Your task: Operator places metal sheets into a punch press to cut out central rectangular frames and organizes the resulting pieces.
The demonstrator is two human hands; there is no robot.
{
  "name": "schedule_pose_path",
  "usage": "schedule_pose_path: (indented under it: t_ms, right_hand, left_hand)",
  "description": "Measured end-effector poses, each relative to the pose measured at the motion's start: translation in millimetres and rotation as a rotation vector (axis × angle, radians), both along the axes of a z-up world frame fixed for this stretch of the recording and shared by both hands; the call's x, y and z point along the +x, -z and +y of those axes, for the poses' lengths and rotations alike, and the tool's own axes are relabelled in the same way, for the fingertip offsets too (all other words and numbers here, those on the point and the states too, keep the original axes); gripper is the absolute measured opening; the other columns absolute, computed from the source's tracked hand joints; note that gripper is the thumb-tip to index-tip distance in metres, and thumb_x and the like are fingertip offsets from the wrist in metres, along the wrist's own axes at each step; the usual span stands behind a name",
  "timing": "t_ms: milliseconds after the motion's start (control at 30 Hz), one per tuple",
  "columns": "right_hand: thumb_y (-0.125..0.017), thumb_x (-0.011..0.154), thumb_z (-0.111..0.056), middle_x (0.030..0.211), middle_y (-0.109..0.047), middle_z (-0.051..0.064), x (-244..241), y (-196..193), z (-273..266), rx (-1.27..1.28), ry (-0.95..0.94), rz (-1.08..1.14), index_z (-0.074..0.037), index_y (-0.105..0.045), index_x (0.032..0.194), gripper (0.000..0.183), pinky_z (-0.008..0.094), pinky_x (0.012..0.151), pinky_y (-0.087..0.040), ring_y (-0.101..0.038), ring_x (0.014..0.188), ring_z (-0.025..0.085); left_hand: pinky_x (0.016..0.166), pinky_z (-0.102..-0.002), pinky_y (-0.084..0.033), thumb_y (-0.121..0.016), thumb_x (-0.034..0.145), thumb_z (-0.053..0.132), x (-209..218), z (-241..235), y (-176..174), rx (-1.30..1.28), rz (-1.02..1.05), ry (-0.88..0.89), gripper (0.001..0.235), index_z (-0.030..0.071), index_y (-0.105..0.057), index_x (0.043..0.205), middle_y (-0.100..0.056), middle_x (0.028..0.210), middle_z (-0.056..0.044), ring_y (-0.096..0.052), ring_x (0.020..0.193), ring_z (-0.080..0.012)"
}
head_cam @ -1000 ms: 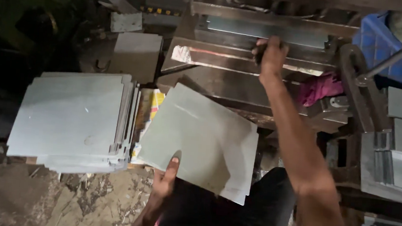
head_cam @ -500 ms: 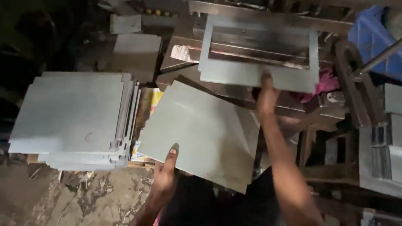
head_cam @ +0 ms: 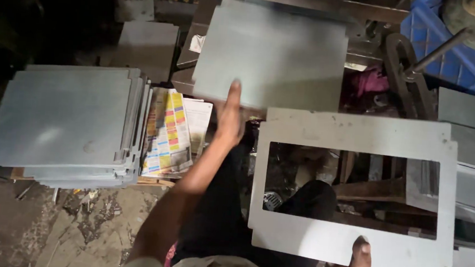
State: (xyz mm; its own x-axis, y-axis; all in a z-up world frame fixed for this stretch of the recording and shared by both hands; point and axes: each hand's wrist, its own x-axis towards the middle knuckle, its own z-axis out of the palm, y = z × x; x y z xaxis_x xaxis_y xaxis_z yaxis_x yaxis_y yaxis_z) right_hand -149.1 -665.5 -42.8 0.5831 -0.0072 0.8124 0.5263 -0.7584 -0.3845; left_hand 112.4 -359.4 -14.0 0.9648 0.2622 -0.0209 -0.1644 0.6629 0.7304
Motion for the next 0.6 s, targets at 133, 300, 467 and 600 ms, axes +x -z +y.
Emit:
schedule_pose_path:
  t_ms: [133, 300, 467, 600]
  right_hand:
    - [-0.053, 0.108, -0.008, 0.106, -0.071, 0.026, -20, 30, -19, 0.288, 0.140, 0.272, 0.010, -0.055, 0.134, 0.032, 0.042, 0.085, -0.059, -0.074, 0.090, 0.034]
    - [-0.048, 0.108, -0.021, 0.103, -0.074, 0.022, -22, 28, -20, 0.754, -0.013, 0.634, 0.009, -0.060, 0.123, 0.036, 0.039, 0.086, -0.060, -0.076, 0.092, 0.028]
    - [-0.057, 0.111, -0.018, 0.110, -0.071, 0.019, -40, 195, -71, 0.500, -0.093, 0.367, 0.001, -0.056, 0.124, 0.023, 0.035, 0.090, -0.058, -0.070, 0.096, 0.024]
    - [-0.057, 0.111, -0.019, 0.110, -0.070, 0.018, -95, 325, -118, 0.582, -0.217, 0.425, 0.000, -0.057, 0.124, 0.023, 0.036, 0.091, -0.058, -0.069, 0.097, 0.023]
  left_hand:
    - [0.118, -0.054, -0.046, -0.066, 0.108, 0.036, 107, -8, 61, 0.019, 0.048, 0.157, 0.060, -0.002, -0.043, 0.148, -0.036, 0.104, -0.009, -0.043, 0.100, -0.0261]
    - [0.112, -0.052, -0.054, -0.072, 0.105, 0.024, 178, -20, 49, -0.027, -0.171, 0.118, 0.040, -0.010, -0.053, 0.116, -0.066, 0.109, -0.016, -0.070, 0.111, -0.0283]
    - [0.085, -0.046, -0.066, -0.069, 0.094, 0.029, 218, -34, 43, 0.066, -0.005, 0.111, 0.040, -0.007, -0.056, 0.107, -0.073, 0.095, -0.024, -0.077, 0.091, -0.0363]
    - [0.074, -0.054, -0.071, -0.071, 0.088, 0.039, 265, -67, 101, -0.317, -0.200, 0.147, 0.046, -0.006, -0.066, 0.101, -0.074, 0.081, -0.027, -0.079, 0.079, -0.0399]
